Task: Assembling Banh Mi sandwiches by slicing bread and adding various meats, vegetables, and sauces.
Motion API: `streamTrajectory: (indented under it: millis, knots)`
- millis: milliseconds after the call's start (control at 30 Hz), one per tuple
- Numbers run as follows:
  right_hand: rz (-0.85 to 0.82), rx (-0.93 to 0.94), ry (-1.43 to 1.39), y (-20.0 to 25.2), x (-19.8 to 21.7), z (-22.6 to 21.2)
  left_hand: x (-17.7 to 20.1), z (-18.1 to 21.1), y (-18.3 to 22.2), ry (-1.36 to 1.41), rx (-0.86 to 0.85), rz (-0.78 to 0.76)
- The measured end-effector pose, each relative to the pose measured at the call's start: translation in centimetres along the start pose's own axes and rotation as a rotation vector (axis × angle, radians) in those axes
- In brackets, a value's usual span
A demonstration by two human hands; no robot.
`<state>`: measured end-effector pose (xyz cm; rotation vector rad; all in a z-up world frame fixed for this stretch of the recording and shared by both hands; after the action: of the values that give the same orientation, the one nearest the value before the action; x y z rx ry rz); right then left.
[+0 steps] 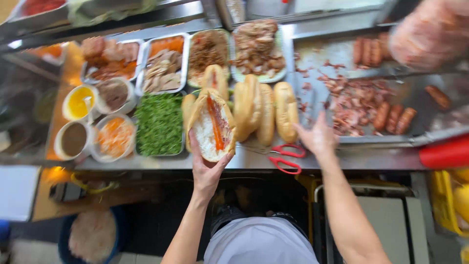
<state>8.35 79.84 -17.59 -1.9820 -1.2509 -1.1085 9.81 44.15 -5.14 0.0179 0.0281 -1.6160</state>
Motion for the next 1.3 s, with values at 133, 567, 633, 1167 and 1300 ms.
streamTrajectory:
  millis: [133,567,633,1167,1300]
  knots:
    - [0.005,0.079,-0.084,-1.0,-1.0,5.5,8.5,1.5,2.2,0.002,-0.046,0.2]
    - [-0.156,0.411,-0.072,10.2,-1.6,-28.7,27.2,-3.5,5.3,0.084,-0.015,0.355]
    - [-0.016,0.815,0.12,11.8,-5.1,-33.1,27.6,-4.0,4.3,0.097,-0.015,0.305]
    - [-0.017,0.648,-0.048,12.3,-1.4,-39.0,26.6,-7.3,-3.2,0.006,-0.113,0.236]
    - [-0.088,0.521,-0.166,12.8,0.7,-40.5,24.2,-8.6,-5.4,-0.105,-0.133,0.331]
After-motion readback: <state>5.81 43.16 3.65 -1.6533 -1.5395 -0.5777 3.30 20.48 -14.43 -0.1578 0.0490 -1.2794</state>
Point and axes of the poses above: each hand's wrist, its own y-axis away from the middle knuckle, its own x-axis out of the back of the hand, z = x × y, the point moved 5 cm from there along -y, towards the middle knuckle, and after that the axes turned 8 degrees about x, right-handed, at the moved point
